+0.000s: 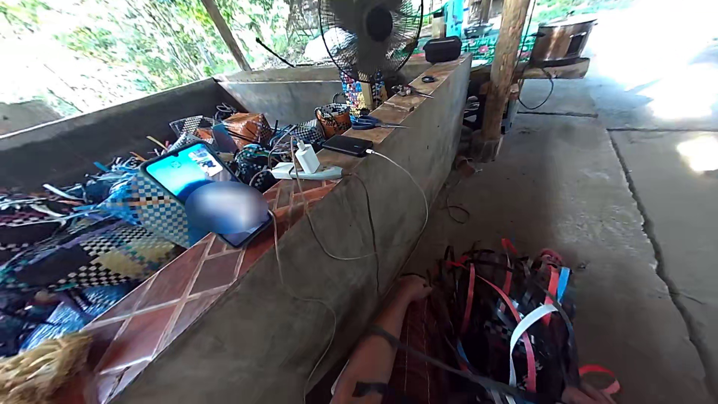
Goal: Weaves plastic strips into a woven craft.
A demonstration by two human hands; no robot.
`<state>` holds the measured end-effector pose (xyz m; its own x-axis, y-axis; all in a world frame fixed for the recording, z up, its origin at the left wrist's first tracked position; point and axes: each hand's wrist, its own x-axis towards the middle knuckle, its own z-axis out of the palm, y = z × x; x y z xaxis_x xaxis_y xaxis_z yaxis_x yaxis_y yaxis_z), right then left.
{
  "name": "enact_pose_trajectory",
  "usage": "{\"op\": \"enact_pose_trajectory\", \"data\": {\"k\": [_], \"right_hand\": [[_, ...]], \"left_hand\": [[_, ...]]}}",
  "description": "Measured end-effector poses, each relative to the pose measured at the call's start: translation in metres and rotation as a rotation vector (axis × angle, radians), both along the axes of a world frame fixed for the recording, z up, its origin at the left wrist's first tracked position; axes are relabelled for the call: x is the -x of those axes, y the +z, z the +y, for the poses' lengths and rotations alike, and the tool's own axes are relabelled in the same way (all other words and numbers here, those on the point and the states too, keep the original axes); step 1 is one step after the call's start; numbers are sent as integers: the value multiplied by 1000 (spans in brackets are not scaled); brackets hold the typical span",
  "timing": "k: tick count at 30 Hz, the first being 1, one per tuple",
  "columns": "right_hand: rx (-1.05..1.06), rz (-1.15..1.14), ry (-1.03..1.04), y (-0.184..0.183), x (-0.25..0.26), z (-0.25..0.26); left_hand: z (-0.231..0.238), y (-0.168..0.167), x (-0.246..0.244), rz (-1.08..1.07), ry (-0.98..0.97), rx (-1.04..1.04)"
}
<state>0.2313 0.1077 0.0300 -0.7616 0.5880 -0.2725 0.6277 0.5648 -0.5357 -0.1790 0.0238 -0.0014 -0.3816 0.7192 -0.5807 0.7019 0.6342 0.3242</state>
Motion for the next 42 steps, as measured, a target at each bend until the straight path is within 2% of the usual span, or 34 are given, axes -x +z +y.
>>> {"op": "enact_pose_trajectory", "data": {"k": [3, 7, 12, 30, 42], "right_hand": [[-14, 23, 8, -2, -2, 0], [-15, 68, 26, -7, -6, 1], [-33, 134, 14, -11, -7, 1], [-17, 130, -42, -10, -5, -1], [-25, -30, -55, -6, 0, -2]], "left_hand": [[7, 4, 6, -59, 123, 65], [8, 19, -5, -41, 192, 158], [3, 10, -4, -7, 181, 102], [1, 5, -5, 40, 157, 57], [-2, 13, -7, 19, 161, 58]]}}
